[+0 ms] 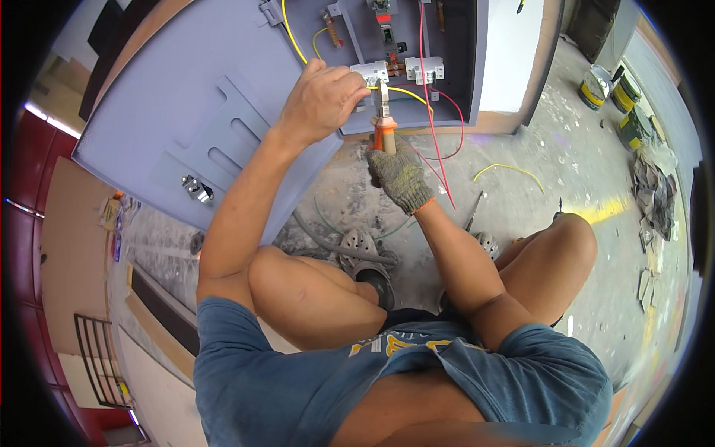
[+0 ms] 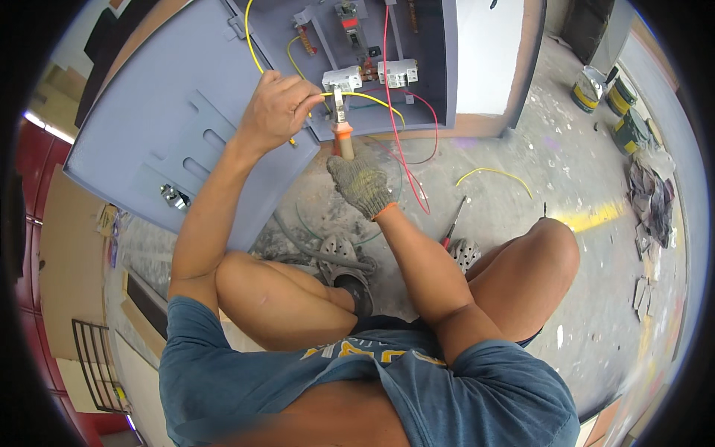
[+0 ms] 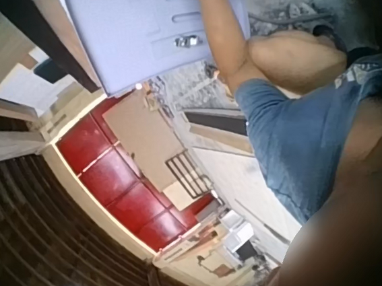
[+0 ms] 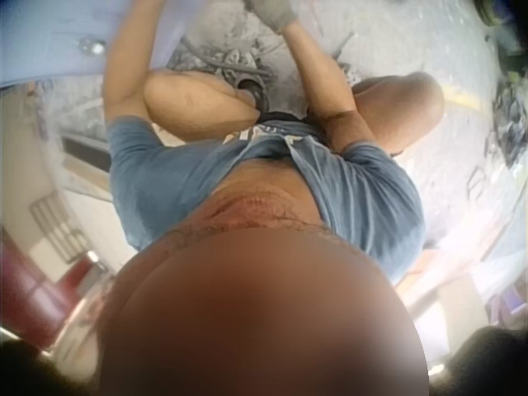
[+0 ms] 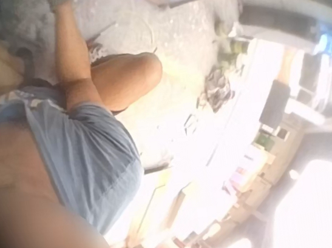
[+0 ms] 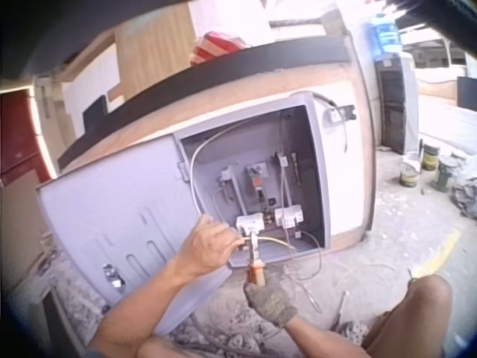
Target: Installing and connecting colored electrical wires inside a wall-mounted metal breaker box.
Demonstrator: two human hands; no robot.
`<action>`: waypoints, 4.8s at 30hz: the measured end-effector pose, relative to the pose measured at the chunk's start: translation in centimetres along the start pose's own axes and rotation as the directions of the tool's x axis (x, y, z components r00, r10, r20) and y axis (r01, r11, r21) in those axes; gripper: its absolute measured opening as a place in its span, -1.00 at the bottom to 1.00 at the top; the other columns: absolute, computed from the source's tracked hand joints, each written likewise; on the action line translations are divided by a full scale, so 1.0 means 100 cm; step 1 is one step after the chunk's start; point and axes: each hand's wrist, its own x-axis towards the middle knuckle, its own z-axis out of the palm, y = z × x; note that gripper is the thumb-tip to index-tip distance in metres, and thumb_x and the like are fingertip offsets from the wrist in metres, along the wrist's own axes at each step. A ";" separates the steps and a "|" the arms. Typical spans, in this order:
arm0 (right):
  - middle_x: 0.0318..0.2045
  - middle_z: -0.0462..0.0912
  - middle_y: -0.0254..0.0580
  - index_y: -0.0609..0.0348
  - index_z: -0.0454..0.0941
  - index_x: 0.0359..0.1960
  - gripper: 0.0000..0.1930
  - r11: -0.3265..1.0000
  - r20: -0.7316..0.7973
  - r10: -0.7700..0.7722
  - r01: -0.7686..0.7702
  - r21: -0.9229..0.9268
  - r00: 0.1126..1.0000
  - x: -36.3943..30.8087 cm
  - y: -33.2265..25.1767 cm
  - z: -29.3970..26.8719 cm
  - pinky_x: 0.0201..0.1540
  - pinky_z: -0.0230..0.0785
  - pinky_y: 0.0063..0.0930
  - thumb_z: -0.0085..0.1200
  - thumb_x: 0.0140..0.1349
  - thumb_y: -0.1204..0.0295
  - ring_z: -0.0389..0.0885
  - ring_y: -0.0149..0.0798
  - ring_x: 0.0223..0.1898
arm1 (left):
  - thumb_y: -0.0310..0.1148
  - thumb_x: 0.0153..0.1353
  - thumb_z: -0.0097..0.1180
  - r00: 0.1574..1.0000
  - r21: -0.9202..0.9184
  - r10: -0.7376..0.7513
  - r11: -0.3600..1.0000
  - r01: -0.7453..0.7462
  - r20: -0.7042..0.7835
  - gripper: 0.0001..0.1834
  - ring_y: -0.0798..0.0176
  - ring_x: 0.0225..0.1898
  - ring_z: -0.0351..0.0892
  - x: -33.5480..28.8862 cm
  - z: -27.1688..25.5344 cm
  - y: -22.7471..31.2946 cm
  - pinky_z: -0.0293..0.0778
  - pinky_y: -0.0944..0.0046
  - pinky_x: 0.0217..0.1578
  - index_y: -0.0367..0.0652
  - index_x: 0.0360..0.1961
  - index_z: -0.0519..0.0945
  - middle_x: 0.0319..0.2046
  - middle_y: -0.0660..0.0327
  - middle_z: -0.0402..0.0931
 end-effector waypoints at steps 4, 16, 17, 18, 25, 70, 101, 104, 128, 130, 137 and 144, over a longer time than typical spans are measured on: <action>-0.30 0.58 -0.21 0.17 0.50 -0.05 -0.66 0.855 -0.110 -0.154 0.077 -0.512 0.982 0.007 -0.003 -0.015 -0.37 0.47 -0.43 0.12 0.18 0.28 0.61 -0.28 -0.35 | -0.33 0.22 0.20 0.992 0.094 0.037 0.994 -0.049 0.123 -0.89 0.22 -0.45 0.43 0.002 -0.007 -0.006 0.22 0.22 -0.27 -0.11 -0.40 0.60 -0.48 0.30 0.50; -0.38 0.59 -0.16 0.28 0.42 -0.12 -0.67 0.991 -0.042 0.001 -0.007 -0.130 0.999 -0.029 -0.026 0.003 -0.35 0.51 -0.41 0.19 0.06 0.52 0.65 -0.30 -0.35 | -0.36 0.26 0.12 0.967 -0.207 -0.217 0.960 0.187 -0.134 -0.87 0.16 -0.38 0.53 0.005 -0.036 -0.001 0.34 0.21 -0.16 -0.16 -0.29 0.65 -0.43 0.25 0.61; -0.36 0.58 -0.27 0.29 0.50 -0.20 -0.73 0.993 -0.143 -0.105 0.112 0.040 0.984 -0.027 -0.018 0.004 -0.29 0.46 -0.50 0.18 0.03 0.54 0.59 -0.46 -0.35 | -0.38 0.25 0.15 0.966 -0.223 -0.219 0.957 0.185 -0.141 -0.88 0.22 -0.42 0.51 0.009 -0.040 0.006 0.37 0.24 -0.19 -0.17 -0.27 0.66 -0.46 0.25 0.60; -0.36 0.58 -0.27 0.29 0.50 -0.20 -0.73 0.993 -0.136 -0.108 0.113 0.028 0.985 -0.023 -0.014 -0.002 -0.29 0.46 -0.50 0.18 0.03 0.54 0.59 -0.46 -0.35 | -0.40 0.23 0.17 0.964 -0.240 -0.220 0.954 0.181 -0.147 -0.88 0.29 -0.47 0.49 0.011 -0.042 0.010 0.40 0.26 -0.23 -0.18 -0.26 0.68 -0.49 0.25 0.60; -0.13 0.63 -0.21 0.01 0.46 0.24 -0.35 0.928 0.117 -0.311 0.328 -0.175 0.943 -0.034 -0.042 -0.021 -0.03 0.43 -0.40 0.12 -0.02 0.48 0.60 -0.27 -0.16 | -0.45 0.24 0.16 0.936 -0.455 -0.346 0.845 0.281 -0.065 -0.87 0.42 -0.51 0.49 0.011 -0.047 0.021 0.39 0.36 -0.41 -0.26 -0.26 0.68 -0.50 0.25 0.62; -0.04 0.49 -0.02 0.14 0.49 0.03 -0.52 0.456 0.135 -0.803 0.743 -0.490 0.581 0.034 -0.052 -0.011 0.09 0.40 -0.24 0.17 -0.02 0.51 0.53 0.03 -0.02 | -0.43 0.28 0.03 0.921 -0.492 -0.325 0.779 0.389 0.215 -0.83 0.07 -0.35 0.54 0.017 -0.065 -0.010 0.44 0.17 -0.26 -0.32 -0.25 0.60 -0.46 0.11 0.58; -0.34 0.51 -0.32 0.14 0.58 -0.11 -0.67 0.844 -0.381 -0.016 0.217 0.490 0.924 0.012 -0.058 -0.094 -0.37 0.47 -0.43 0.25 0.06 0.36 0.56 -0.36 -0.38 | -0.27 -0.01 0.38 0.914 -0.192 -0.262 0.959 0.209 -0.310 -0.57 0.12 -0.71 0.26 0.035 -0.080 0.039 0.22 0.17 -0.63 -0.17 -0.63 0.30 -0.72 0.17 0.31; -0.30 0.50 -0.35 0.16 0.54 -0.04 -0.61 0.873 -0.050 -0.283 0.279 0.400 0.958 -0.032 -0.076 -0.053 -0.39 0.47 -0.47 0.21 0.02 0.48 0.55 -0.39 -0.41 | -0.30 -0.02 0.29 0.940 -0.247 -0.290 0.938 0.242 -0.180 -0.66 0.08 -0.68 0.32 0.020 -0.062 0.037 0.27 0.14 -0.58 -0.19 -0.57 0.33 -0.64 0.15 0.38; -0.43 0.53 -0.40 0.13 0.50 -0.23 -0.70 0.889 0.103 -0.322 0.338 -0.308 0.941 -0.043 -0.089 -0.039 -0.27 0.42 -0.48 0.22 -0.05 0.50 0.50 -0.47 -0.39 | -0.32 -0.11 0.22 0.967 -0.181 -0.223 0.953 0.244 0.126 -0.73 0.04 -0.55 0.46 0.021 -0.055 0.048 0.35 0.09 -0.52 -0.24 -0.49 0.40 -0.60 0.13 0.45; -0.45 0.53 -0.39 0.12 0.49 -0.24 -0.71 0.859 0.133 -0.318 0.345 -0.377 0.939 -0.045 -0.094 -0.040 -0.29 0.41 -0.48 0.23 -0.05 0.48 0.49 -0.46 -0.41 | -0.32 -0.11 0.22 0.960 -0.190 -0.239 0.945 0.265 0.148 -0.72 0.01 -0.53 0.46 0.020 -0.054 0.048 0.35 0.07 -0.51 -0.24 -0.50 0.40 -0.60 0.12 0.44; -0.45 0.53 -0.38 0.13 0.50 -0.23 -0.72 0.896 0.124 -0.258 0.285 -0.340 0.958 -0.041 -0.092 -0.038 -0.31 0.40 -0.47 0.22 -0.02 0.46 0.49 -0.45 -0.42 | -0.32 -0.11 0.23 0.958 -0.196 -0.242 0.943 0.269 0.152 -0.71 0.01 -0.54 0.47 0.020 -0.050 0.047 0.37 0.09 -0.49 -0.24 -0.49 0.39 -0.59 0.11 0.46; -0.55 0.53 -0.45 0.18 0.56 -0.37 -0.86 0.955 0.158 -0.159 0.192 -0.228 0.975 -0.036 -0.090 -0.049 -0.42 0.33 -0.56 0.20 -0.01 0.50 0.44 -0.52 -0.52 | 0.02 -0.14 0.46 0.964 -0.256 -0.178 0.940 0.227 0.199 -0.43 0.13 -0.61 0.45 0.017 -0.045 0.036 0.35 0.16 -0.54 -0.21 -0.51 0.41 -0.61 0.17 0.44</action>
